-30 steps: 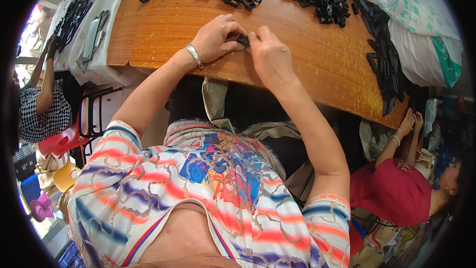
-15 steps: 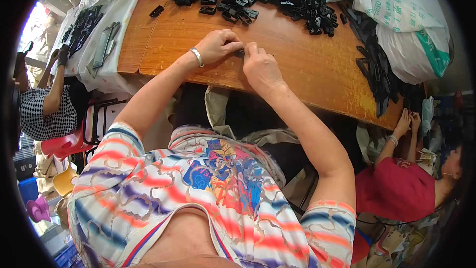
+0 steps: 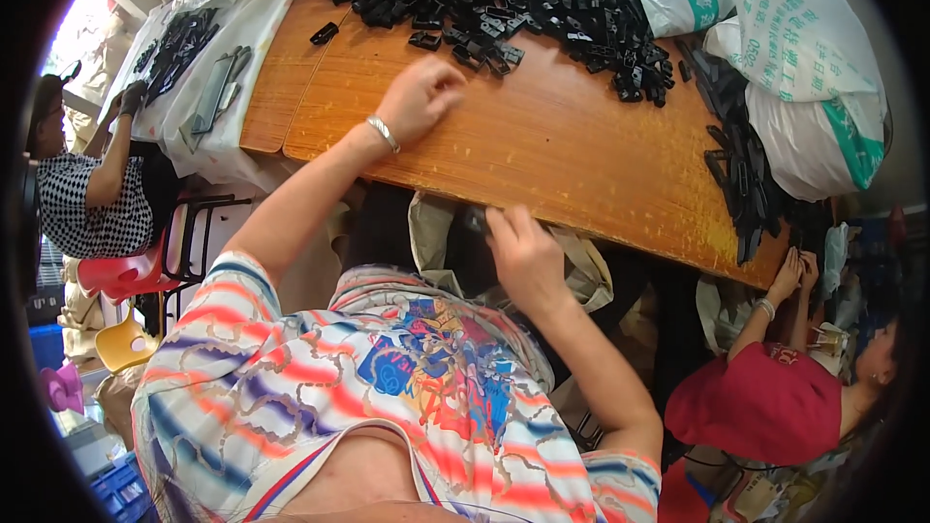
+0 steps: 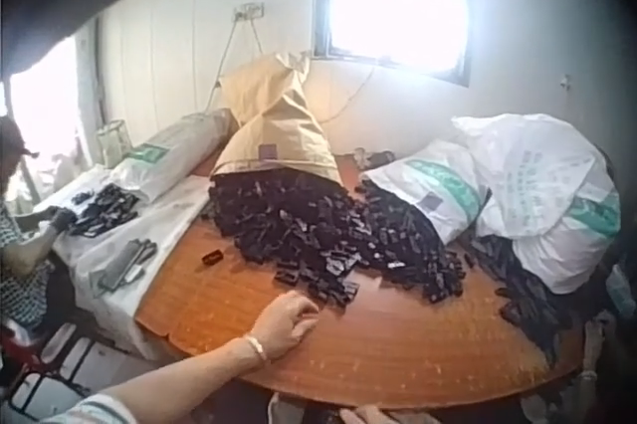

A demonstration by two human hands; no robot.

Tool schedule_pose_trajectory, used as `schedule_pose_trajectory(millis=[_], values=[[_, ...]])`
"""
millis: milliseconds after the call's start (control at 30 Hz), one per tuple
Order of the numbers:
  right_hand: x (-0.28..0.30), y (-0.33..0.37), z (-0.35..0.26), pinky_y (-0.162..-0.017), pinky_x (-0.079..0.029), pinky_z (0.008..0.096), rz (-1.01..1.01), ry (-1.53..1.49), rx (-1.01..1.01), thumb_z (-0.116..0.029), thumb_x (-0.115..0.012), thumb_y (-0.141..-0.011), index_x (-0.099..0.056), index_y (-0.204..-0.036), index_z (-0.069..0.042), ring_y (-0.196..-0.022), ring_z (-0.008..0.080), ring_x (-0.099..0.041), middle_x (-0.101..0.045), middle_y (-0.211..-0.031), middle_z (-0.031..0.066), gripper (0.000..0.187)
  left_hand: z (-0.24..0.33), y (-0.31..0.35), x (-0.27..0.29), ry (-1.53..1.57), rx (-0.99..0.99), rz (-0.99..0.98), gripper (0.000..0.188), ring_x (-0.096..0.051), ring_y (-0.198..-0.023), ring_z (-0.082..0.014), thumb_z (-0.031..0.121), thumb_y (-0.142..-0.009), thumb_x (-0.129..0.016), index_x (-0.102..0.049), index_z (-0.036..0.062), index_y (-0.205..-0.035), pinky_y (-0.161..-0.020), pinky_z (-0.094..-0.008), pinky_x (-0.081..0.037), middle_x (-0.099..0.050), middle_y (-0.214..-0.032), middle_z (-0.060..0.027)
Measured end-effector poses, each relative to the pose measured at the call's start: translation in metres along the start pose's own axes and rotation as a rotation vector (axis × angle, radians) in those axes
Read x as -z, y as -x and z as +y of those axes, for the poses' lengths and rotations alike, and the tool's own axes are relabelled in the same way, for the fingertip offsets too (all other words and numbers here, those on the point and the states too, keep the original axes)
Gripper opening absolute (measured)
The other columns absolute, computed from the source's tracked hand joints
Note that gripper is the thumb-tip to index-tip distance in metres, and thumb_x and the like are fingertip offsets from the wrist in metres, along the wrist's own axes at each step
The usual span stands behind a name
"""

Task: Assembling black plastic clip components by hand at an assembly station.

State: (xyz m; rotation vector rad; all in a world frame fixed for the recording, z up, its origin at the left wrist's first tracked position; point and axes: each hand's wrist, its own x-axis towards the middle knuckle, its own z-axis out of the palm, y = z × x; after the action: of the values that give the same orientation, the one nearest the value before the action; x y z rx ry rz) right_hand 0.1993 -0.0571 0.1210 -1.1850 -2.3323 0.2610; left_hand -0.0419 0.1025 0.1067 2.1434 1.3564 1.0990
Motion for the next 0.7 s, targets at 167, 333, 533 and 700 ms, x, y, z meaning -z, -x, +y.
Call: schedule_pose_trajectory(millis=[167, 333, 533, 700], values=[[-0.016, 0.042, 0.015, -0.066, -0.055, 0.0386, -0.121, -0.052, -0.115, -0.007, -0.077, -0.075, -0.063, -0.111, -0.005, -0.080, 0.0313, -0.066, -0.061, -0.100, 0.0116, 0.039, -0.015, -0.033, -0.001, -0.304, -0.187, 0.119, 0.024, -0.055, -0.108, -0.0324, 0.009, -0.080, -0.075, -0.065, 0.0073, -0.102, -0.092, -0.0394, -0.049, -0.059, -0.111, -0.0107], [0.014, -0.002, 0.038, -0.060, -0.052, 0.0389, 0.088, -0.015, -0.003, -0.006, -0.071, -0.083, -0.068, -0.096, -0.006, -0.072, 0.0326, -0.065, -0.065, -0.082, 0.0132, 0.014, -0.007, -0.033, -0.003, -0.379, -0.198, 0.032, 0.016, -0.056, -0.102, -0.0284, 0.011, -0.077, -0.076, -0.063, 0.0083, -0.086, -0.084, -0.0368, -0.052, -0.057, -0.102, -0.0079], [0.050, -0.080, 0.149, -0.071, -0.054, 0.0422, 0.240, 0.290, -0.308, -0.009, -0.066, -0.088, -0.068, -0.105, -0.008, -0.085, 0.0337, -0.066, -0.061, -0.095, 0.0129, 0.017, 0.039, -0.008, -0.004, -0.377, -0.200, -0.126, 0.018, -0.055, -0.096, -0.0287, 0.011, -0.078, -0.075, -0.060, 0.0061, -0.085, -0.080, -0.0383, -0.051, -0.054, -0.096, -0.0083], [0.041, -0.126, 0.191, -0.075, -0.054, 0.0437, 0.183, 0.434, -0.399, -0.013, -0.069, -0.089, -0.068, -0.116, -0.011, -0.088, 0.0348, -0.066, -0.059, -0.106, 0.0134, 0.028, 0.052, 0.009, -0.006, -0.342, -0.195, -0.228, 0.019, -0.055, -0.096, -0.0294, 0.018, -0.081, -0.073, -0.060, 0.0070, -0.090, -0.080, -0.0391, -0.051, -0.056, -0.095, -0.0084]])
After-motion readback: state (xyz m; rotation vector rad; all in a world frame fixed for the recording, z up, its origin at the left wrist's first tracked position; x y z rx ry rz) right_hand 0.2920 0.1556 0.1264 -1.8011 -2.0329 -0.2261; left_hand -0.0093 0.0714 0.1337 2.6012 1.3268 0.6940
